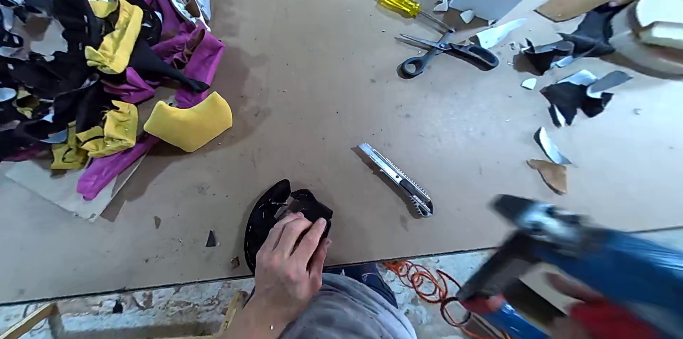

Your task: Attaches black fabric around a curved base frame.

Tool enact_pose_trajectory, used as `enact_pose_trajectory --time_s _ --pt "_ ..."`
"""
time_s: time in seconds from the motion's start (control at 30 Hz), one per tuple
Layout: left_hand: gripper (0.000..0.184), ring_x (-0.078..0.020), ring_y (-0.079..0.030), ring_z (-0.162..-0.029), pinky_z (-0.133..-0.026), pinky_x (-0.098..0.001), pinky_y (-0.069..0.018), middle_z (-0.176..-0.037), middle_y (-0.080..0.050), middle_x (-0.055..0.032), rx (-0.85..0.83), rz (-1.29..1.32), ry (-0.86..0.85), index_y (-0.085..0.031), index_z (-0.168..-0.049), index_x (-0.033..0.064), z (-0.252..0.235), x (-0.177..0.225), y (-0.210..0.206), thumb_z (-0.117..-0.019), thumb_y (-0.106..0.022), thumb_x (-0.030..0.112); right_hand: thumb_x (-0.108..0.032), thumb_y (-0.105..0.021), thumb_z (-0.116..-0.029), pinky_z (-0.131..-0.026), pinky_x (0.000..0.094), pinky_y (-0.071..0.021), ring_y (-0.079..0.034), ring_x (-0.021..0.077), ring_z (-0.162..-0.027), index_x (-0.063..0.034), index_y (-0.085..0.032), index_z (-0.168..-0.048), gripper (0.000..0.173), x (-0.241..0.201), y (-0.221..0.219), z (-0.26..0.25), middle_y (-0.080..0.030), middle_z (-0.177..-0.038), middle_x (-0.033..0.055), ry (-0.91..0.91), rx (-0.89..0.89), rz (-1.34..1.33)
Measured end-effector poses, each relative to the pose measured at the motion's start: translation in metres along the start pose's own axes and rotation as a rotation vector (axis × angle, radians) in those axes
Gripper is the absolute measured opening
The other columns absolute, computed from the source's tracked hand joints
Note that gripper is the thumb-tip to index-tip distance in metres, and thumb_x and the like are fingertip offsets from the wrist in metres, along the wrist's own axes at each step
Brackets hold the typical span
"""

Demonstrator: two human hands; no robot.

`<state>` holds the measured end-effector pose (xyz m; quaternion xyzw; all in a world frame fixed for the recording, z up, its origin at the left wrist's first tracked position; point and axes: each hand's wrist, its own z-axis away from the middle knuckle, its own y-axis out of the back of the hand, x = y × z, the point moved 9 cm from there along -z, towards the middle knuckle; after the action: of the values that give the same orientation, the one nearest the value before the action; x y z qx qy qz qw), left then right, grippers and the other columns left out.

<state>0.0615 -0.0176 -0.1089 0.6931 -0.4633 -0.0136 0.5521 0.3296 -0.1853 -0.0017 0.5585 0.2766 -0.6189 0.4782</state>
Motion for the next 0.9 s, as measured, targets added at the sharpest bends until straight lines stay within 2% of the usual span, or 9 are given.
enact_pose_trajectory --time_s 0.07,0.1,0.13,0.23,0.33,0.43,0.53,0.67,0.9 --pt "0.017 -0.0197 -0.069 -0.111 -0.096 -0.0348 -0.0576 -0.098 -0.075 -0.0002 0.000 0.015 0.003 -0.081 -0.100 0.0173 0.003 0.001 -0.002 -0.0961 -0.068 0.027 -0.016 -0.076 -0.0931 -0.088 0.0374 -0.0605 -0.069 0.0090 -0.096 -0.0014 -0.060 -0.123 0.037 0.011 -0.030 0.008 -0.071 -0.108 0.0020 0.021 0.044 0.250" --pt "0.015 -0.0196 -0.069 -0.109 -0.095 -0.0344 -0.0580 -0.096 -0.075 0.0004 0.010 0.022 0.008 -0.080 -0.095 0.0162 0.005 0.000 -0.002 -0.0959 -0.068 0.025 -0.018 -0.078 -0.0911 -0.087 0.0387 -0.0618 -0.071 0.0115 -0.095 0.0041 -0.062 -0.117 0.038 0.010 -0.046 0.004 -0.073 -0.103 0.0082 0.060 0.022 0.402" --pt "0.014 -0.0200 -0.070 -0.109 -0.095 -0.0345 -0.0580 -0.095 -0.075 0.0001 0.021 0.025 0.007 -0.079 -0.092 0.0148 0.005 0.000 -0.003 -0.0958 -0.068 0.023 -0.021 -0.080 -0.0883 -0.083 0.0379 -0.0626 -0.074 0.0135 -0.091 0.0043 -0.067 -0.112 0.037 0.007 -0.062 -0.003 -0.075 -0.097 0.0120 0.086 -0.018 0.540" --pt "0.017 -0.0211 -0.069 -0.109 -0.096 -0.0347 -0.0572 -0.097 -0.075 -0.0025 0.032 0.055 0.009 -0.077 -0.093 0.0119 0.008 -0.002 -0.005 -0.0980 -0.064 0.021 -0.026 -0.078 -0.0841 -0.072 0.0395 -0.0607 -0.075 0.0170 -0.081 -0.0051 -0.075 -0.113 0.036 0.005 -0.104 -0.019 -0.078 -0.092 0.0113 0.057 -0.195 0.773" --pt "0.015 -0.0213 -0.069 -0.110 -0.097 -0.0344 -0.0565 -0.100 -0.075 -0.0027 0.032 0.084 0.022 -0.077 -0.095 0.0114 0.009 -0.006 -0.005 -0.0965 -0.063 0.017 -0.026 -0.078 -0.0822 -0.066 0.0440 -0.0600 -0.075 0.0208 -0.078 -0.0075 -0.076 -0.114 0.037 0.015 -0.121 -0.028 -0.078 -0.091 0.0109 0.035 -0.274 0.846" --pt "0.013 -0.0215 -0.068 -0.111 -0.097 -0.0341 -0.0564 -0.100 -0.075 -0.0024 0.026 0.086 0.036 -0.077 -0.095 0.0108 0.010 -0.005 -0.005 -0.0947 -0.064 0.014 -0.026 -0.076 -0.0815 -0.065 0.0428 -0.0596 -0.075 0.0206 -0.077 -0.0072 -0.075 -0.114 0.038 0.018 -0.125 -0.033 -0.078 -0.091 0.0108 0.044 -0.294 0.882" --pt "0.012 -0.0212 -0.068 -0.111 -0.097 -0.0337 -0.0566 -0.100 -0.075 -0.0025 0.029 0.091 0.047 -0.076 -0.096 0.0110 0.008 -0.006 -0.005 -0.0949 -0.065 0.015 -0.027 -0.075 -0.0849 -0.068 0.0391 -0.0602 -0.075 0.0178 -0.079 -0.0073 -0.075 -0.114 0.036 0.017 -0.127 -0.039 -0.078 -0.092 0.0103 0.046 -0.318 0.867" --pt "0.013 -0.0204 -0.068 -0.111 -0.097 -0.0329 -0.0562 -0.100 -0.075 -0.0018 0.032 0.091 0.066 -0.076 -0.096 0.0113 0.008 -0.007 -0.004 -0.0955 -0.064 0.015 -0.027 -0.075 -0.0848 -0.069 0.0366 -0.0602 -0.075 0.0159 -0.080 -0.0074 -0.075 -0.113 0.034 0.018 -0.129 -0.045 -0.078 -0.092 0.0096 0.038 -0.340 0.857" --pt "0.016 -0.0203 -0.068 -0.112 -0.096 -0.0318 -0.0564 -0.100 -0.076 -0.0018 0.003 0.089 0.061 -0.076 -0.096 0.0108 0.007 -0.006 -0.005 -0.0950 -0.061 0.012 -0.028 -0.075 -0.0865 -0.070 0.0381 -0.0594 -0.075 0.0175 -0.080 -0.0052 -0.075 -0.114 0.036 0.020 -0.129 -0.052 -0.078 -0.092 0.0119 0.008 -0.405 0.844"
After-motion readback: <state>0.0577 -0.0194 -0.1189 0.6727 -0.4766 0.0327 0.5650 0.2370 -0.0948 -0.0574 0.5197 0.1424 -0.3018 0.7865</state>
